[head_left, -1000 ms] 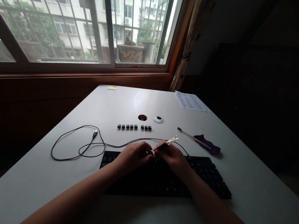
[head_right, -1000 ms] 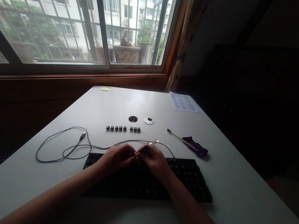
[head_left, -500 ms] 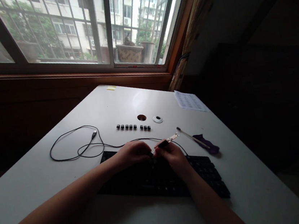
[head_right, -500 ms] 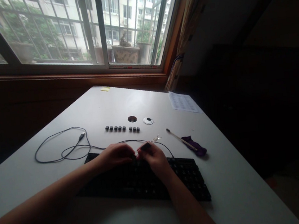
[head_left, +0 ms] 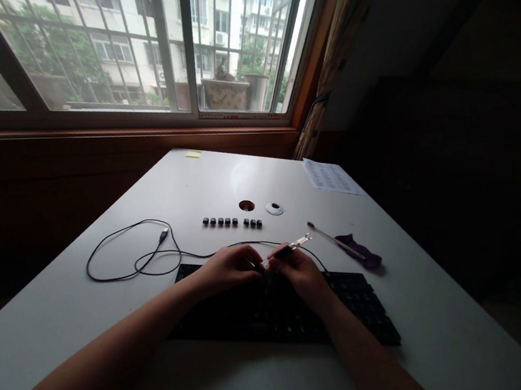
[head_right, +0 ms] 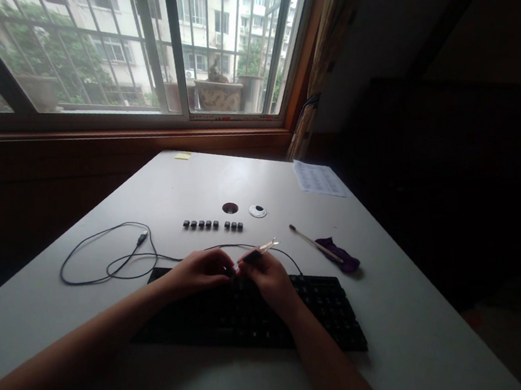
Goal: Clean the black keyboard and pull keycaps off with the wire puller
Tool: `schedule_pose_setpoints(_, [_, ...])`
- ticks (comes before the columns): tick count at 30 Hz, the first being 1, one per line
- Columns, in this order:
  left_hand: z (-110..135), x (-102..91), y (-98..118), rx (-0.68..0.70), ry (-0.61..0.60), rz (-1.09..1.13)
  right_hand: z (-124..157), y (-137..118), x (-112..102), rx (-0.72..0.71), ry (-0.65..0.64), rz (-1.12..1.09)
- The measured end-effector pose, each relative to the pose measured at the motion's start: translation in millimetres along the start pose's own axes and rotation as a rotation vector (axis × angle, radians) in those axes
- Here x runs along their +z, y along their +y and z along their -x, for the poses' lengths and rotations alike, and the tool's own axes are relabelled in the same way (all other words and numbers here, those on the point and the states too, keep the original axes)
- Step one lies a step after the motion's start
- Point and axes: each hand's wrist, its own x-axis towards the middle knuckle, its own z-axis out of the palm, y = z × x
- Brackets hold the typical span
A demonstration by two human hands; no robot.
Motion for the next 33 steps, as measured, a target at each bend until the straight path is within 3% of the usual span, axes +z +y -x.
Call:
schedule_pose_setpoints(7, [-0.1, -0.8, 0.7, -0.002, 0.017, -0.057, 1.4, -1.2, 0.2, 0.003, 0.029, -0.012])
schedule_pose_setpoints(11, [-0.7, 0.9, 0.5, -0.045, 0.077, -0.073, 0.7, 1.1, -0.1, 0.03, 0.115, -0.017])
schedule_pose_setpoints(17, [-0.9, 2.8, -3.8, -0.067, 0.145, 0.03, -1.0, 9.1, -2.9, -0.043, 0.247, 0.013])
schedule_pose_setpoints(23, [1.0, 1.0, -1.1, -0.081, 0.163, 0.149, 1.4, 10.3, -1.1, -0.097, 0.257, -0.159])
schedule_pose_setpoints(33, [3.0, 0.1, -7.3, 0.017, 0.162, 0.177, 4.5, -1.4, 0.3, -0.287, 0.108, 0.306])
